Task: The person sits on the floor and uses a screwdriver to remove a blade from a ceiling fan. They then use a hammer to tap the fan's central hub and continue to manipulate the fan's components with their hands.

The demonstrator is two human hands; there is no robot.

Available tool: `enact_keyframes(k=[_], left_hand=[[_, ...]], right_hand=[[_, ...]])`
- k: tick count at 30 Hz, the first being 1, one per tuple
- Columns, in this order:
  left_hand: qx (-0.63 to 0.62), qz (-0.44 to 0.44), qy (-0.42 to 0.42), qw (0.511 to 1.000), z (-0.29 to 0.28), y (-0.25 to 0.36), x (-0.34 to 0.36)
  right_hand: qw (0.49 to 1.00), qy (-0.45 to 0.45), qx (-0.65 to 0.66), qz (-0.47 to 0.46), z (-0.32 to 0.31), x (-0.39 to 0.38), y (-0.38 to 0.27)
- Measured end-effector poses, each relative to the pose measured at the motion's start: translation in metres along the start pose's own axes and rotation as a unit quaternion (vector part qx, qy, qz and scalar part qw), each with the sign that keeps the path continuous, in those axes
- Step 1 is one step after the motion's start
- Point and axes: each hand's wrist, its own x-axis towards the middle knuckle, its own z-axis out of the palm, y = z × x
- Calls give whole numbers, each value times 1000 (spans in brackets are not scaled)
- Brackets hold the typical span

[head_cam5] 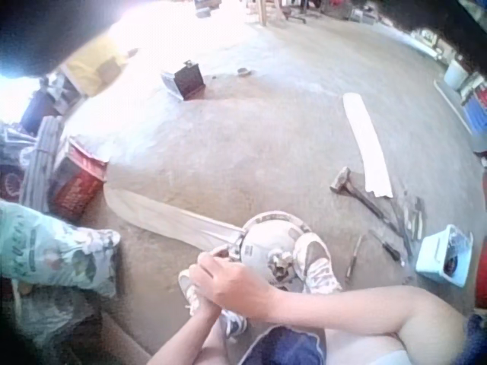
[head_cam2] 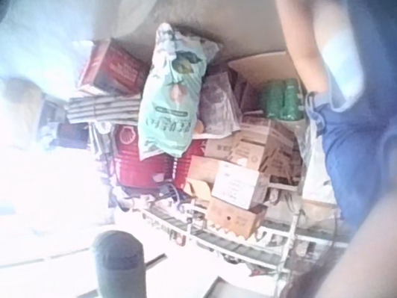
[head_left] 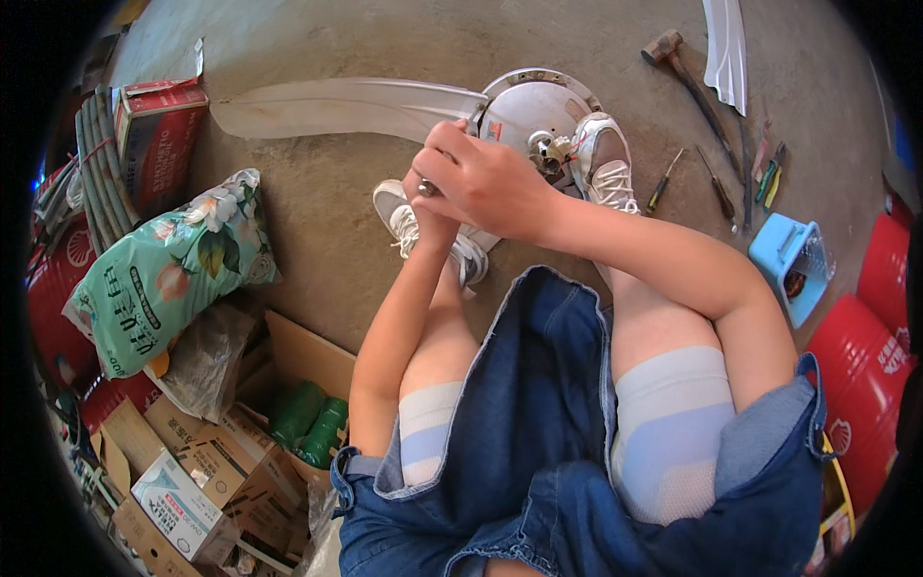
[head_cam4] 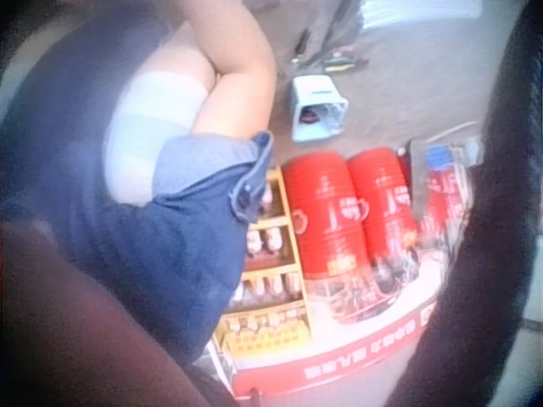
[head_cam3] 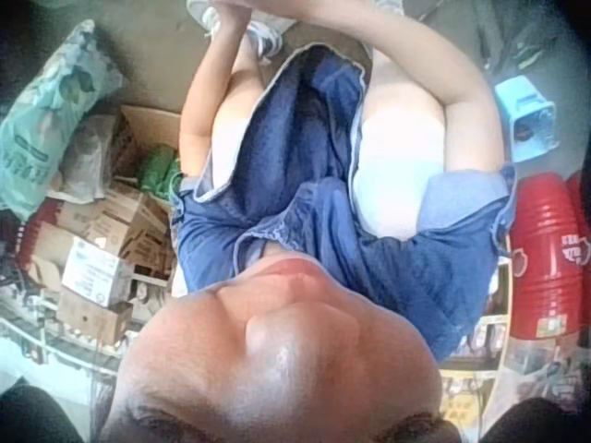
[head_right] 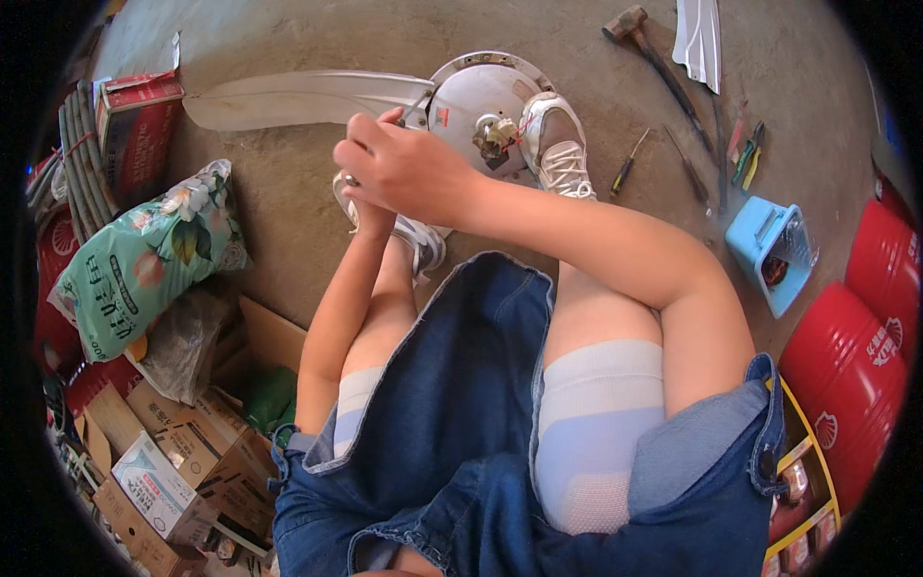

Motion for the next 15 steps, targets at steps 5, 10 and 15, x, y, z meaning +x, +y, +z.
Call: enact_keyframes(k=[5, 10, 15], left_hand=[[-84, -127, 39, 988, 5, 9, 1], [82, 3, 82, 993, 9, 7, 2], [173, 50, 23, 983, -9, -5, -1]], right_hand=[[997, -19, -63, -45, 6, 6, -1], [998, 2, -45, -39, -1, 9, -5], [998, 22, -19, -47, -2, 11, 0]])
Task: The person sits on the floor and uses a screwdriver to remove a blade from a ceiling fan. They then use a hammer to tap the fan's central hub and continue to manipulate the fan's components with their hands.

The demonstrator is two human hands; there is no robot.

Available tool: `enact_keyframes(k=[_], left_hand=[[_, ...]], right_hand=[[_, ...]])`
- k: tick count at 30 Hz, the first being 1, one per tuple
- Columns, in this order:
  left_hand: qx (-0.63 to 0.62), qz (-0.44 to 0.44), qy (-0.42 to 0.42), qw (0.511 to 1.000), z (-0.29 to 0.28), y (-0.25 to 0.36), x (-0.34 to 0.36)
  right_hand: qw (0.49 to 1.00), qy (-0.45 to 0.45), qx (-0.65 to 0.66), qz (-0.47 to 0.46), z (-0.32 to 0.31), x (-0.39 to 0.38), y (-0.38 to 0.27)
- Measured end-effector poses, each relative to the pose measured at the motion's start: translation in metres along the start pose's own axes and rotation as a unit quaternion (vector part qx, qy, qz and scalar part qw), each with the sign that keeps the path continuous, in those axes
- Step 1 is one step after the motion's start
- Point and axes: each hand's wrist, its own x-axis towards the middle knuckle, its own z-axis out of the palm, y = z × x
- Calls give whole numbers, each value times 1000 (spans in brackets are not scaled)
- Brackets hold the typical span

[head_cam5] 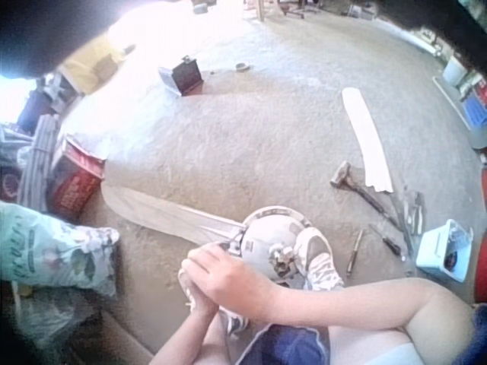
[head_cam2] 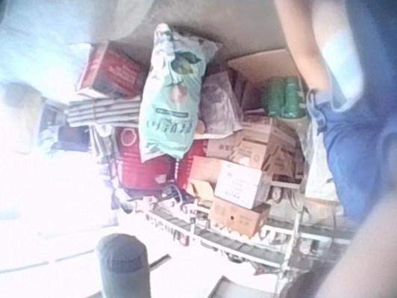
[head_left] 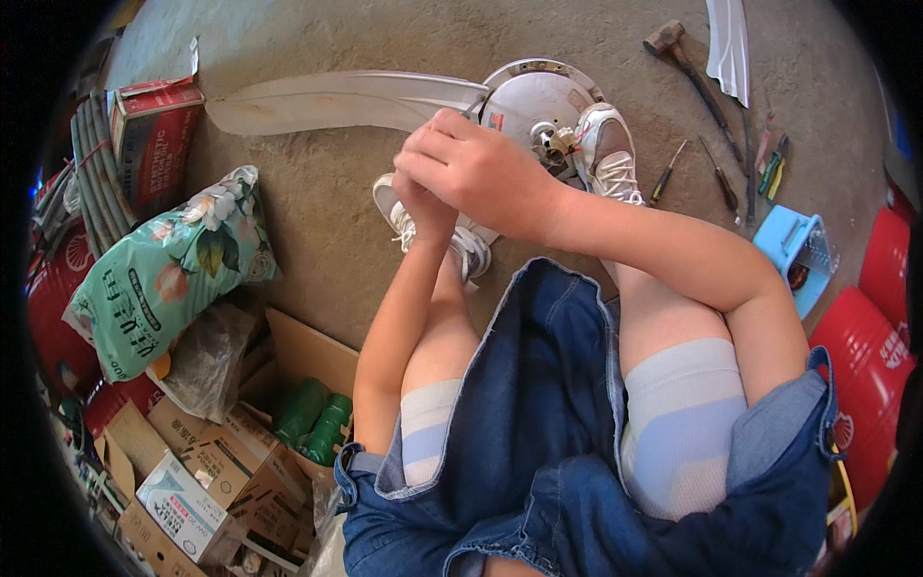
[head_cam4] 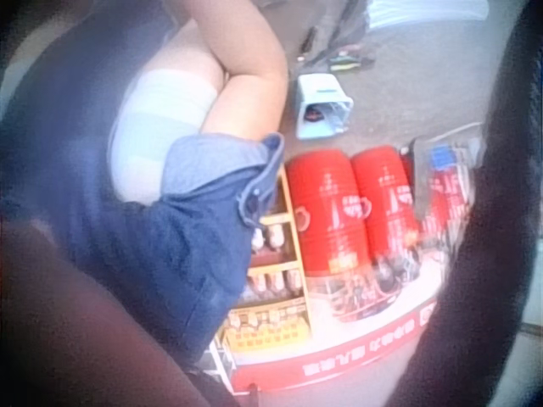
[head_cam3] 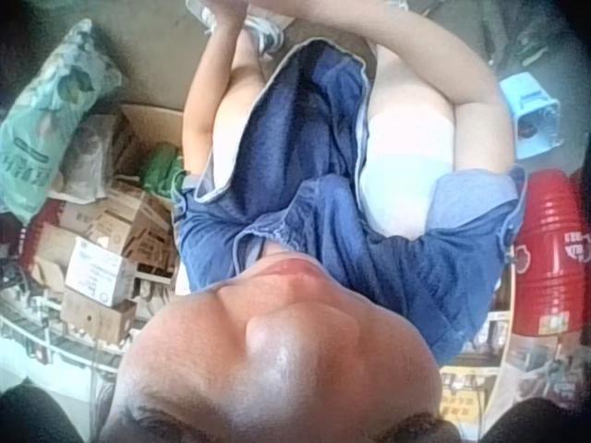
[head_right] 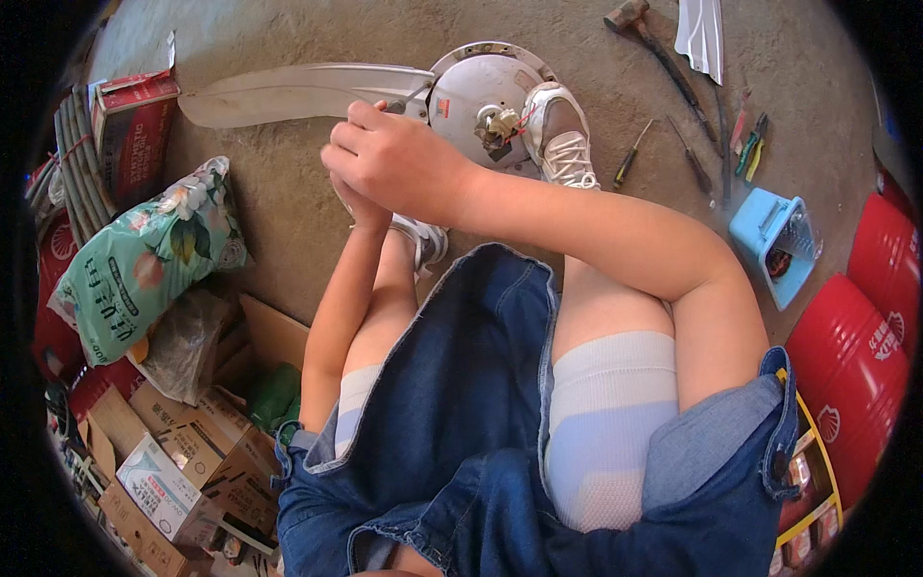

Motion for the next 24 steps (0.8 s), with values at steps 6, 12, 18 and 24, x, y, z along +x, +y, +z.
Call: enact_keyframes(k=[6, 12, 18, 24], left_hand=[[-13, -40, 90, 995, 12, -34, -11], [79, -21, 39, 996, 3, 11, 6], [-2, 10, 15, 1000, -3, 30, 18], [-26, 11, 40, 999, -5, 5, 5]], right_hand=[[997, -44, 34, 61, -3, 1, -4], [999, -17, -18, 24, 6, 5, -3], [999, -37, -38, 4, -4, 13, -3], [1000, 29, -2, -5, 4, 10, 2]])
